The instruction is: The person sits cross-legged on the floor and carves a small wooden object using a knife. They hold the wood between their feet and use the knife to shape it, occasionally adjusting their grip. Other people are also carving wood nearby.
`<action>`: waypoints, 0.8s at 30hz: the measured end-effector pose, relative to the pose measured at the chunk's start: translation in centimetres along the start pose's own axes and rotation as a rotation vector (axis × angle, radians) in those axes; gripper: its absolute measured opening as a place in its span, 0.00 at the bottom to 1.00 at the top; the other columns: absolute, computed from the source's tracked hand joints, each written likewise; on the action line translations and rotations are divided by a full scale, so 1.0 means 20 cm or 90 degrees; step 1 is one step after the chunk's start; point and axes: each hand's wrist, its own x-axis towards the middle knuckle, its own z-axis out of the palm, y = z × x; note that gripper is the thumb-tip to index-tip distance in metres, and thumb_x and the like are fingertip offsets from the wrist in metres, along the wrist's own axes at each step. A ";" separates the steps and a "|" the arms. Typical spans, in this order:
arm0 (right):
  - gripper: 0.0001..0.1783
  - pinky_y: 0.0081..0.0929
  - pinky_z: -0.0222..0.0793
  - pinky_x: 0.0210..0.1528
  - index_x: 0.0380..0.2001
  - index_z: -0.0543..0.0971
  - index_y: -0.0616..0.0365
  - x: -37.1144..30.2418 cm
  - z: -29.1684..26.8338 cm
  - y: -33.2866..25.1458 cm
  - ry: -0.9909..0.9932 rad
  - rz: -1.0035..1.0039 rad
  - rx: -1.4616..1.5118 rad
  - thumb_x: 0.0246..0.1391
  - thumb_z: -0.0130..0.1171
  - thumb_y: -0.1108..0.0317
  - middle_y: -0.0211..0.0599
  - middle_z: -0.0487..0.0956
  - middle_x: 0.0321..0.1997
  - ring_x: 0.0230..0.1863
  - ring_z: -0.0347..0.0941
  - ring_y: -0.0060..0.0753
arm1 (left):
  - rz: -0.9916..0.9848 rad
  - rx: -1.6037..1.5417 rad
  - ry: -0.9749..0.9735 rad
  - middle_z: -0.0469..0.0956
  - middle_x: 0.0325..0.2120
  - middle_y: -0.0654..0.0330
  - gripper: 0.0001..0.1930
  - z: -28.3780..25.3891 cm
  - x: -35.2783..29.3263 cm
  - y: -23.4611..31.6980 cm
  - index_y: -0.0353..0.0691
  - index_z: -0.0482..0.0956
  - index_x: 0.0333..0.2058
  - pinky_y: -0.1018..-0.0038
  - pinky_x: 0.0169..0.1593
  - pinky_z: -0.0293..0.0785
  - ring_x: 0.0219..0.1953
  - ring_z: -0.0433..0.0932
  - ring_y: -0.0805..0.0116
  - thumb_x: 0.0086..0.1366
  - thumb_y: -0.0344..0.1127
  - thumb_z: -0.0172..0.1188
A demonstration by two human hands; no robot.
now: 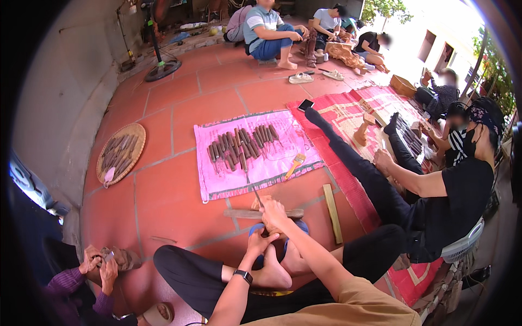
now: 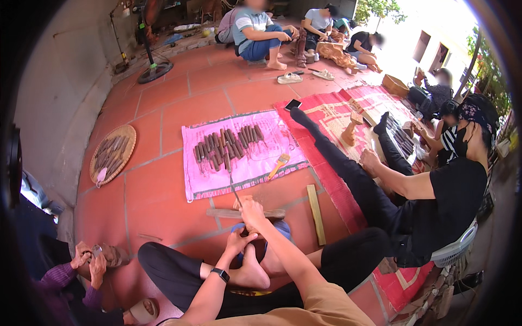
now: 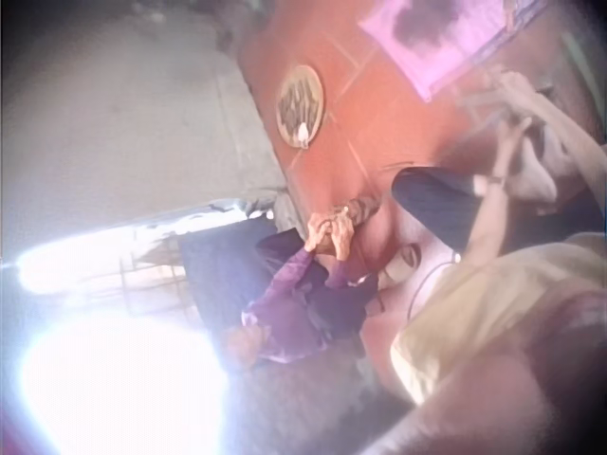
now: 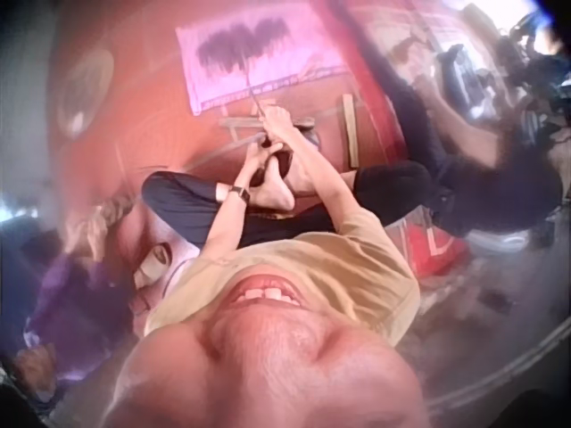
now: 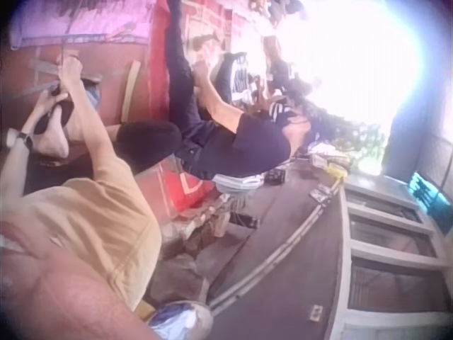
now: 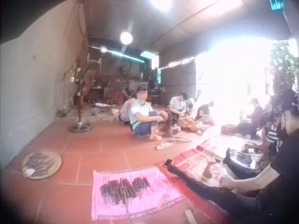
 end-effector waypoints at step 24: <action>0.07 0.56 0.69 0.38 0.35 0.72 0.57 -0.08 -0.02 0.00 0.034 0.036 0.123 0.54 0.57 0.70 0.50 0.80 0.34 0.38 0.76 0.62 | 0.160 0.027 0.107 0.83 0.34 0.51 0.31 0.04 0.03 -0.09 0.35 0.79 0.48 0.70 0.28 0.77 0.26 0.82 0.63 0.51 0.51 0.72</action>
